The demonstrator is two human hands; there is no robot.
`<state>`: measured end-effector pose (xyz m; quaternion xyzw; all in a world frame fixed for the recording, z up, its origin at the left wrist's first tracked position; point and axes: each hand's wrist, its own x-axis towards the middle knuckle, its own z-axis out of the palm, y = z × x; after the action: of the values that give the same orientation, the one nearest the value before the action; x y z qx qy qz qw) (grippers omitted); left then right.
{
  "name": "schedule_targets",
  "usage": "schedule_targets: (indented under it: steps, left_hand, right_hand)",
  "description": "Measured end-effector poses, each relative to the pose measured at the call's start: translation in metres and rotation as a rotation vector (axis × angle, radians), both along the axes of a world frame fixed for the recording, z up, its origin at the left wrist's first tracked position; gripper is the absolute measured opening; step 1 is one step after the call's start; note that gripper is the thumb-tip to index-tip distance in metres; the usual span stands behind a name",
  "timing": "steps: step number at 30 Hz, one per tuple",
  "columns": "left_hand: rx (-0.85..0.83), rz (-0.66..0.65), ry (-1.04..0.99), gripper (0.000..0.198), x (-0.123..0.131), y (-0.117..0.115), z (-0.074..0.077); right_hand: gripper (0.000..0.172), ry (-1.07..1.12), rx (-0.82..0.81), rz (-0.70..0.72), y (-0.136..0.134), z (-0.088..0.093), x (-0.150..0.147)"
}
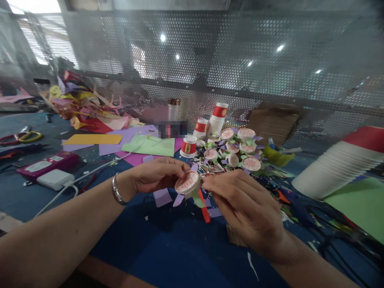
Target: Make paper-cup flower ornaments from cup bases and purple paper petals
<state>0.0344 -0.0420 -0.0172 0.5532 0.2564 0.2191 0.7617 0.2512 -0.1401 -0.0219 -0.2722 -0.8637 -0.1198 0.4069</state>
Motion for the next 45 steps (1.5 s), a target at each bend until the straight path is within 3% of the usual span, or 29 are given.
schedule_targets:
  steps: [10,17,34,45]
  left_hand:
    - [0.012,-0.022,-0.008,0.008,-0.0018,0.0021,-0.0005]
    - [0.028,-0.044,-0.014,0.005,-0.0017,0.0004,0.0003]
    - [0.030,-0.072,0.004,0.005,-0.0032,0.0003,0.0013]
    - [0.019,-0.086,-0.061,0.010,-0.0044,0.0035,-0.0016]
  right_hand:
    - [0.033,0.060,0.005,-0.066,0.0013,0.0018,-0.0047]
    - [0.031,0.029,0.006,-0.019,0.0016,0.0024,-0.0013]
    - [0.040,0.025,0.021,0.043,0.0005,0.0023,0.0022]
    - [0.036,-0.010,0.046,0.001,0.0016,0.0025,0.0030]
